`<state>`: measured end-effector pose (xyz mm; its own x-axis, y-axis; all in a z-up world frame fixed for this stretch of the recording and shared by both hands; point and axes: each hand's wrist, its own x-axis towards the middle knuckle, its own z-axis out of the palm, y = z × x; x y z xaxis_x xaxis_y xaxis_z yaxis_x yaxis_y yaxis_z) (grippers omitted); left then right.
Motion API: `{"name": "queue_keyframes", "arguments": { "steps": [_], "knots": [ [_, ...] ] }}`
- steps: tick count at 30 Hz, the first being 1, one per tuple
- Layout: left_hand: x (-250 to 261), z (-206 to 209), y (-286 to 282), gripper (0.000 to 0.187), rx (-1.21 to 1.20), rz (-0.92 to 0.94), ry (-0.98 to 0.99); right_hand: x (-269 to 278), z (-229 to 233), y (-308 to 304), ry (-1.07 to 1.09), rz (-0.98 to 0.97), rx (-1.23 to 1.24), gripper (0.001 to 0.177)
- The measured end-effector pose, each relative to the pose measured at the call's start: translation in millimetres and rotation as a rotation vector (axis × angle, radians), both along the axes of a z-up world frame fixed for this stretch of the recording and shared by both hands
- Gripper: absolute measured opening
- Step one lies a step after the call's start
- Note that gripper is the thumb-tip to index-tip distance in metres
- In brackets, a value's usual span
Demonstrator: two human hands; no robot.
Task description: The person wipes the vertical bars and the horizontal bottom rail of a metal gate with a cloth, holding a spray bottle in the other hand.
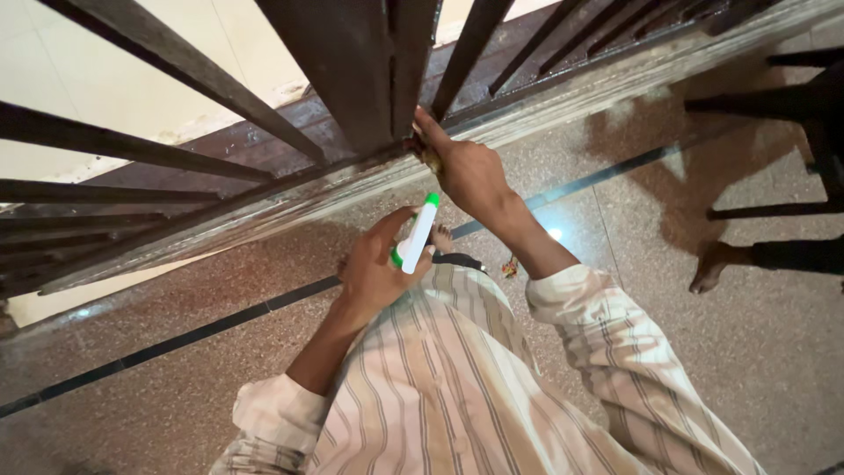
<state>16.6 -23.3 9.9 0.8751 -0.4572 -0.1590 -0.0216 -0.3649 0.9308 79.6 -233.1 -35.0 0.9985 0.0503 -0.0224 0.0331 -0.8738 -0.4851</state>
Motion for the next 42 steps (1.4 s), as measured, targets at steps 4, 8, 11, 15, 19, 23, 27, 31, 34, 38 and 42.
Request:
{"name": "queue_keyframes", "arguments": {
  "steps": [4,8,11,15,19,23,27,31,34,38,42],
  "knots": [
    [0.1,-10.0,4.0,0.063,0.022,0.003,-0.198,6.7,-6.6,-1.0,-0.025,0.002,-0.027,0.048],
    [-0.5,-10.7,-0.3,0.061,0.014,-0.005,-0.196,25.8,-23.5,-4.9,-0.088,0.016,-0.057,0.057],
    [1.6,-7.4,-7.8,0.062,0.012,-0.016,-0.162,20.0,-20.9,-0.4,-0.148,-0.01,-0.01,0.059],
    [1.5,-0.8,-11.2,0.058,-0.043,-0.038,0.007,-6.0,-2.2,-2.6,-0.125,-0.013,0.068,0.048],
    [4.6,-14.1,-13.4,0.062,0.018,-0.007,-0.165,-45.3,-7.6,-23.1,-0.206,-0.013,0.192,0.047],
    [8.0,-27.6,-14.6,0.062,0.063,-0.001,-0.246,-54.9,-26.9,-38.1,-0.446,-0.188,0.582,0.028],
    [9.8,-31.6,-17.0,0.062,-0.003,-0.005,-0.284,-58.5,-9.1,-38.2,-0.553,-0.291,0.424,0.046],
    [20.6,-27.6,-22.7,0.065,0.075,-0.002,-0.263,-45.8,16.6,-34.3,-0.503,-0.06,0.245,0.072],
    [23.0,-21.7,-30.6,0.063,0.087,0.011,-0.24,-16.6,11.9,-22.8,-0.326,-0.069,0.075,0.081],
    [25.2,-16.7,-37.0,0.062,0.107,0.0,-0.193,8.7,8.2,-29.7,-0.252,-0.064,0.004,0.087],
    [29.0,-20.1,-40.5,0.061,0.027,-0.007,-0.239,-9.5,17.0,-27.4,-0.13,-0.082,-0.004,0.075]
  ]
}}
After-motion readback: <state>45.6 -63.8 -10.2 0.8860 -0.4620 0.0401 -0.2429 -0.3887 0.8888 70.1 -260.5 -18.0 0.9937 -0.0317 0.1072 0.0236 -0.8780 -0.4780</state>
